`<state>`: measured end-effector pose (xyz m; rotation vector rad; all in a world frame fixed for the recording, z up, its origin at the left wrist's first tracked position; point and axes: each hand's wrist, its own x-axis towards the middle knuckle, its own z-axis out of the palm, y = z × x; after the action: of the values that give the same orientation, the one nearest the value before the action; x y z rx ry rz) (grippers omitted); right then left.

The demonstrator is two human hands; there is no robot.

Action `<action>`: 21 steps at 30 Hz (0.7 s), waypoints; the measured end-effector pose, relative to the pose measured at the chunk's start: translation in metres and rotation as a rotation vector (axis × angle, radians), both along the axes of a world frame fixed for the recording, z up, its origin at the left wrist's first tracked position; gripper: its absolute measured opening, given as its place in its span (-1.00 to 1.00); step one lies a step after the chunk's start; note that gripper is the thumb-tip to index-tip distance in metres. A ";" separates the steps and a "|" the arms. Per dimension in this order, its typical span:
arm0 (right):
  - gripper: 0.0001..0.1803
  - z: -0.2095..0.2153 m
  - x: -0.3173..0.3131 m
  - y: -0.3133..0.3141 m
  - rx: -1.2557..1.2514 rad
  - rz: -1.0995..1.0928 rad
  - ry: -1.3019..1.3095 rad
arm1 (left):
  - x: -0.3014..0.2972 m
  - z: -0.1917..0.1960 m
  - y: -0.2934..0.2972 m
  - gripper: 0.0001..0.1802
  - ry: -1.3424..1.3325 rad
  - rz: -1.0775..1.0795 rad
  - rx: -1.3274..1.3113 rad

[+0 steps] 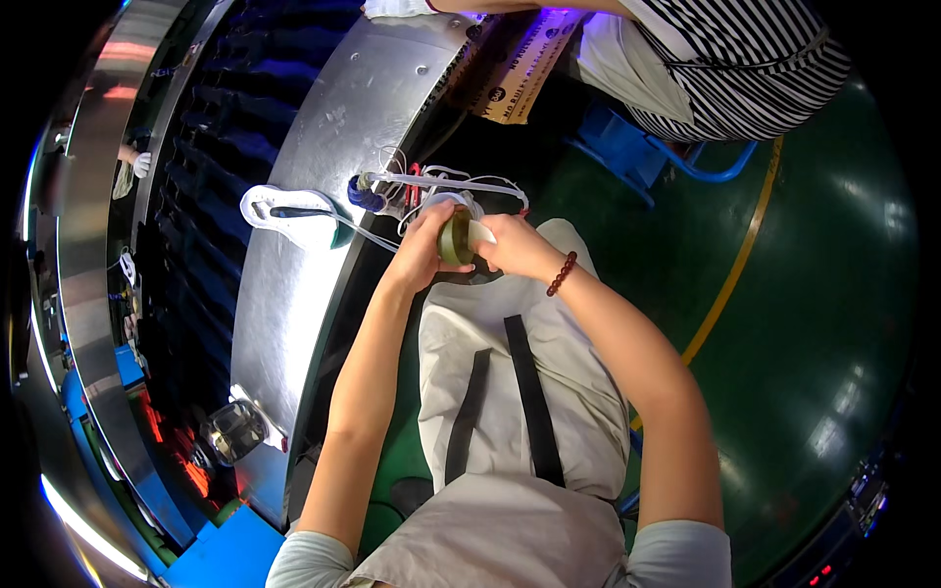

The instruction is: The person sits at a factory workstation and applies a substance from a small container onto the sole of a shoe using a brush. They handle several shoes one by one, taking them from a conveyor belt, applying the substance, and placing them back on the belt.

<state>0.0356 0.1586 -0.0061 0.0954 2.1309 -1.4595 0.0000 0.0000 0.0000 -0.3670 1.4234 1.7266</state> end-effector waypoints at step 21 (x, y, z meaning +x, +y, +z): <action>-0.82 0.001 -0.001 -0.005 -0.037 -0.052 0.012 | -0.005 0.002 0.002 -0.54 0.046 -0.012 -0.050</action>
<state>0.0348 0.1540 -0.0046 0.1294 2.1245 -1.5323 -0.0054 0.0016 0.0020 -0.3468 1.5014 1.7020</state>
